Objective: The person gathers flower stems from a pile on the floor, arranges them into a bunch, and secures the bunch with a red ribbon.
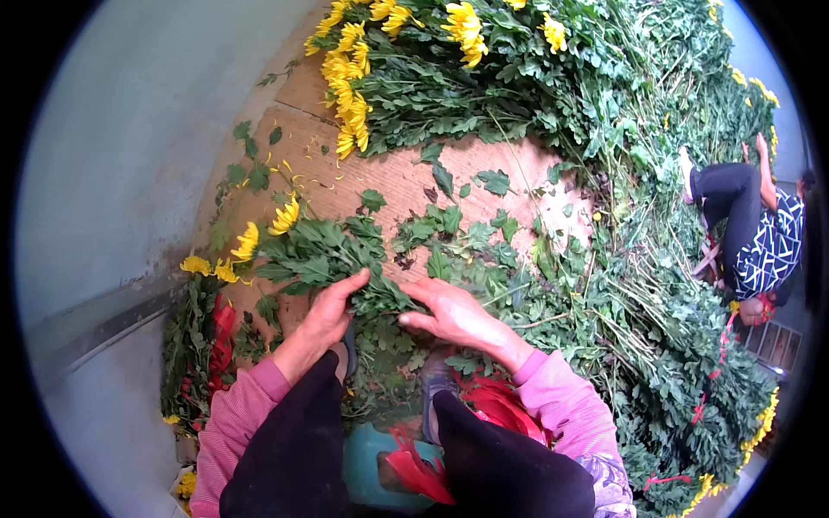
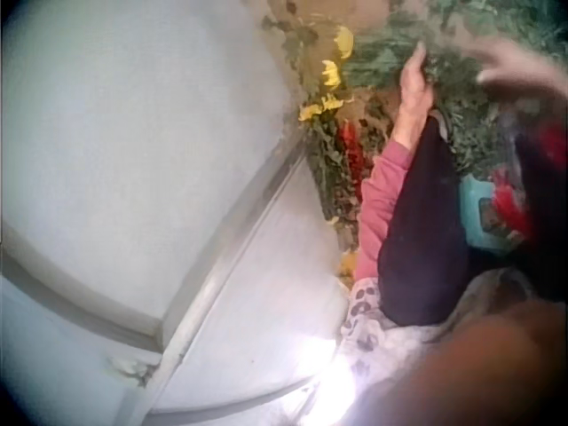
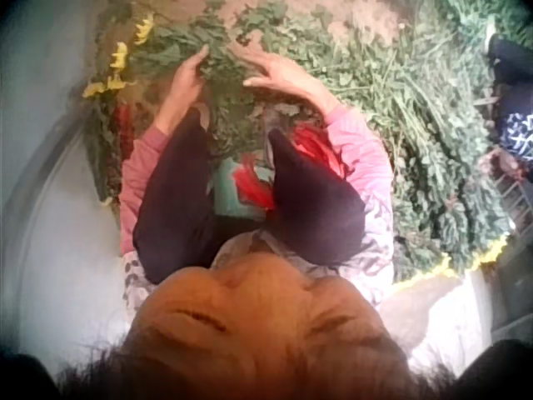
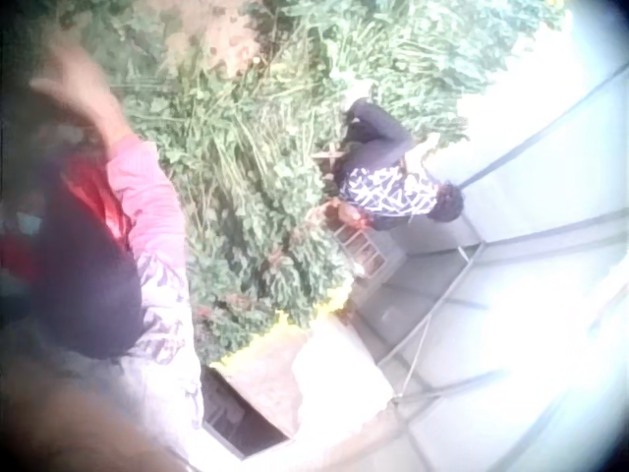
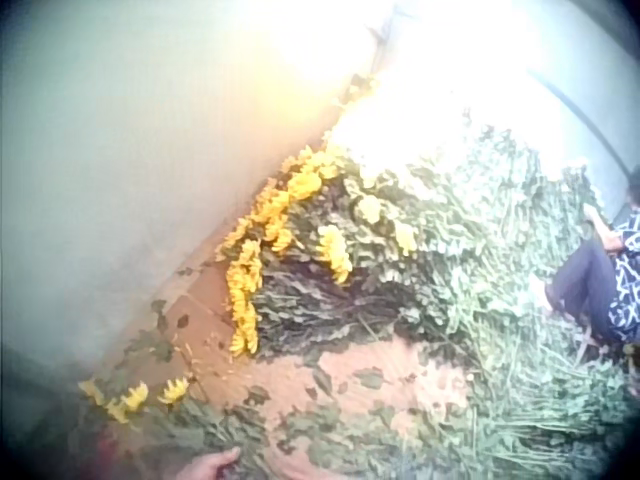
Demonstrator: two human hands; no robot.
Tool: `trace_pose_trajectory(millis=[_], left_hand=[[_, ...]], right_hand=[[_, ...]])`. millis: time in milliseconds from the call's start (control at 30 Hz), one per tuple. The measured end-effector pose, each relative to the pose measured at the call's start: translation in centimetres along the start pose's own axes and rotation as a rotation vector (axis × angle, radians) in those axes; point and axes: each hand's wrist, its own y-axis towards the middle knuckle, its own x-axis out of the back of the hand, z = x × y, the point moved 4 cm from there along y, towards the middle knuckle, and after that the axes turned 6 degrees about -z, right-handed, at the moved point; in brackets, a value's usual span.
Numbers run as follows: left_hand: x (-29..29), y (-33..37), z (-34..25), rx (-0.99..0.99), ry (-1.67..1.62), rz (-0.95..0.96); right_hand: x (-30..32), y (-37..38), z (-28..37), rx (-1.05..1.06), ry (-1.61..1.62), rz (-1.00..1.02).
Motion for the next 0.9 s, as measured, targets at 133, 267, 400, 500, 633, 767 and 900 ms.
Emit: trace_pose_trajectory(millis=[133,267,400,500,633,767,900], left_hand=[[0.0,0.6,-3.3,-0.117,-0.049,-0.128],[1.7,-0.7,-9.0,-0.251,-0.107,-0.168],[3.1,0.7,-11.3,-0.273,-0.259,-0.18],[1.7,2.1,-12.7,-0.327,-0.298,-0.105],[1.8,4.0,-11.5,-0.31,-0.218,-0.225],[4.4,4.7,-8.3,-0.148,-0.102,-0.269],[6.4,4.6,-5.2,-0.028,-0.021,-0.161]], right_hand=[[-0.1,-5.4,-9.9,-0.493,0.359,0.296],[4.0,-13.0,-18.7,-1.03,0.513,0.125],[10.0,-19.1,-21.6,-1.023,0.327,-0.409],[9.9,-22.8,-26.1,-0.821,0.14,-0.472],[8.3,-22.0,-23.7,-0.872,0.545,-1.041],[7.8,-23.4,-23.4,-0.731,0.477,-1.313],[9.0,-23.2,-21.7,-0.77,0.099,-1.217]])
